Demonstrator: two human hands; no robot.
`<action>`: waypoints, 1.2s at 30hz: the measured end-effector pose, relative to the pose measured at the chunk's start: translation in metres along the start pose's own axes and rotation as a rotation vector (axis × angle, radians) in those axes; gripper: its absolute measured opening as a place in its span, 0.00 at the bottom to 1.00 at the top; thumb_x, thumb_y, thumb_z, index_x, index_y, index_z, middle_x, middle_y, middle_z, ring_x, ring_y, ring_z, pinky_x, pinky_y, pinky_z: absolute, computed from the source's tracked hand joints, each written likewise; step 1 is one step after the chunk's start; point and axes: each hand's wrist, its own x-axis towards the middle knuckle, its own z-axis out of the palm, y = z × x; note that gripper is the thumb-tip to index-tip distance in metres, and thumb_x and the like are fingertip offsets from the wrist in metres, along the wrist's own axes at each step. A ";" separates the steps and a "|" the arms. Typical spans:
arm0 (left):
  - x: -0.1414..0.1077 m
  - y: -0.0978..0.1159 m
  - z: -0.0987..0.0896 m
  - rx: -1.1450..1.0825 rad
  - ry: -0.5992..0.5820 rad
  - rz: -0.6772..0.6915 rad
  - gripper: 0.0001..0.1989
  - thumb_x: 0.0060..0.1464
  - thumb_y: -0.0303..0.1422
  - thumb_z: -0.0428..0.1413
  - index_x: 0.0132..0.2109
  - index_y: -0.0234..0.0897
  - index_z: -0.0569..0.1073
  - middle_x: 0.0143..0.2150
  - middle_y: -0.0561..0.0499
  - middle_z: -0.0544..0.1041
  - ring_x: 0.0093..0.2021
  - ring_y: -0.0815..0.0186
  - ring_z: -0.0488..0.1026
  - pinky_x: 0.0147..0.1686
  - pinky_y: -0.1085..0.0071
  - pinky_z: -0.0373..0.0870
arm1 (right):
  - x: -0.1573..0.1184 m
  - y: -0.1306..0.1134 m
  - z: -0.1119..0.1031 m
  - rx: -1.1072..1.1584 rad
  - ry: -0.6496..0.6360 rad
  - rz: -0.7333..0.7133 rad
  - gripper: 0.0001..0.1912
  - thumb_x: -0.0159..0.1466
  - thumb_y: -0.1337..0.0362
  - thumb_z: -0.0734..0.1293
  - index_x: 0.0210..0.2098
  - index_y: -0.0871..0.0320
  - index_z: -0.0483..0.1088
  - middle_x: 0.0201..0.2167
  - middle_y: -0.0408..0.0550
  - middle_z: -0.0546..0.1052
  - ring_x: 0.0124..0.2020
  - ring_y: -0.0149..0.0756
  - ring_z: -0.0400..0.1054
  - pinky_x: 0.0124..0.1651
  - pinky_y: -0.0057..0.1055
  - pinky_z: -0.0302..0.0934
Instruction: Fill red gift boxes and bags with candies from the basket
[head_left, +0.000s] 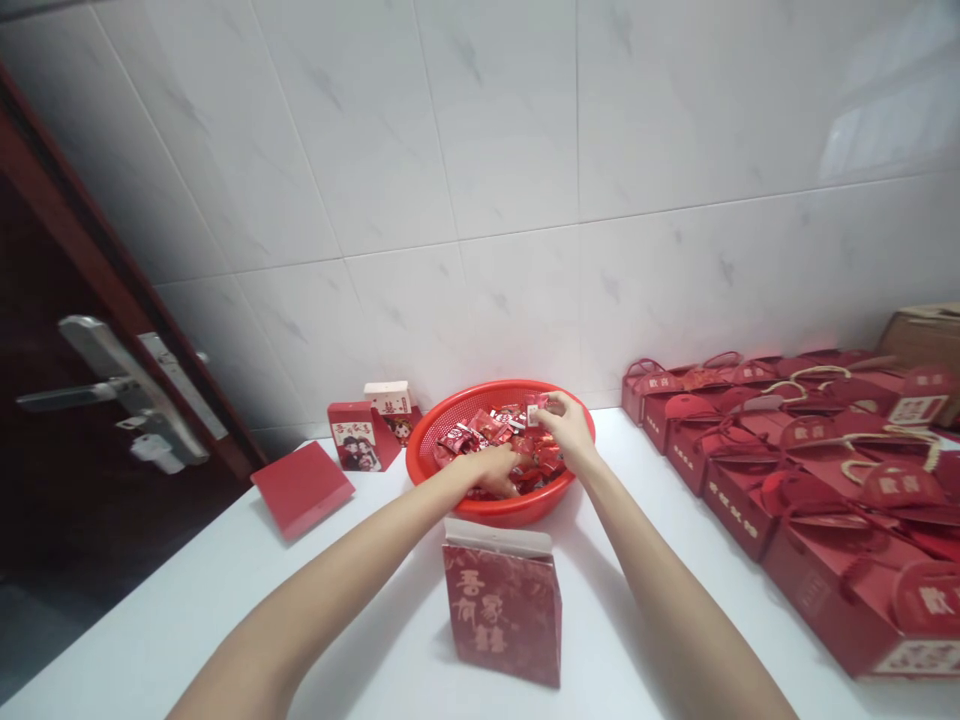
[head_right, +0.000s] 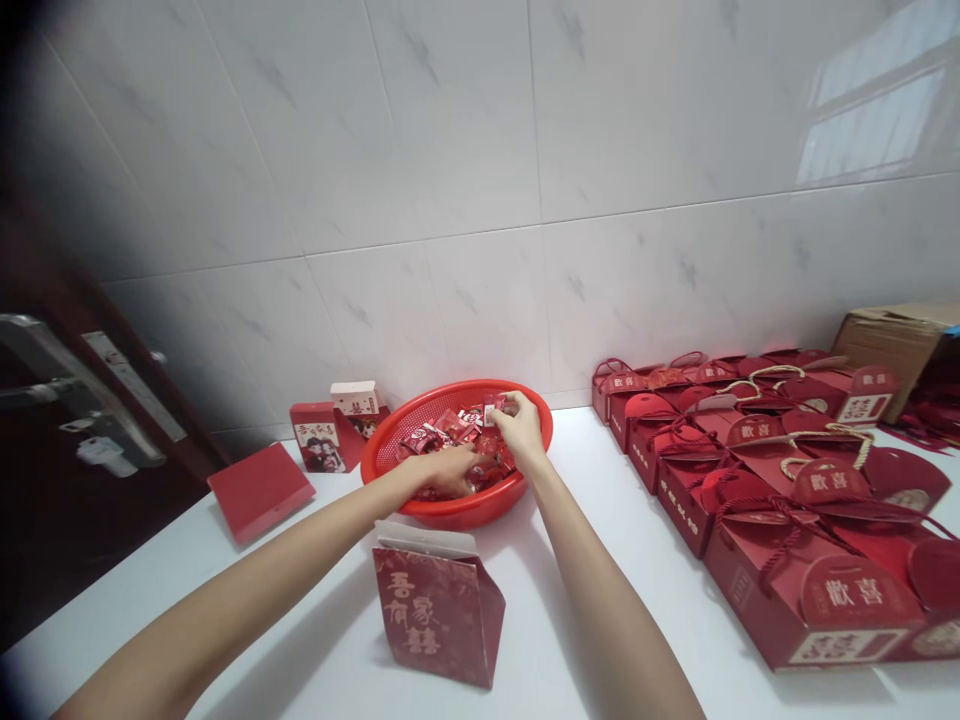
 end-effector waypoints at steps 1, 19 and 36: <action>0.001 0.000 0.001 0.001 -0.022 0.008 0.24 0.26 0.22 0.64 0.37 0.43 0.82 0.28 0.51 0.80 0.26 0.60 0.73 0.27 0.72 0.65 | 0.000 0.000 0.000 0.002 0.000 0.000 0.11 0.43 0.65 0.67 0.29 0.54 0.69 0.24 0.40 0.75 0.31 0.38 0.71 0.36 0.32 0.64; -0.001 0.005 -0.027 -0.035 0.477 -0.165 0.12 0.48 0.34 0.55 0.39 0.38 0.79 0.37 0.50 0.82 0.40 0.59 0.76 0.43 0.69 0.69 | 0.008 0.012 -0.002 0.090 0.073 -0.008 0.12 0.45 0.63 0.68 0.31 0.55 0.68 0.26 0.40 0.76 0.31 0.36 0.71 0.37 0.33 0.65; -0.005 0.015 -0.016 0.110 -0.077 0.110 0.12 0.46 0.33 0.61 0.40 0.40 0.82 0.42 0.48 0.80 0.42 0.58 0.75 0.44 0.67 0.69 | 0.007 0.011 -0.001 0.077 0.071 -0.009 0.10 0.46 0.62 0.69 0.29 0.55 0.69 0.24 0.40 0.75 0.29 0.37 0.70 0.34 0.33 0.64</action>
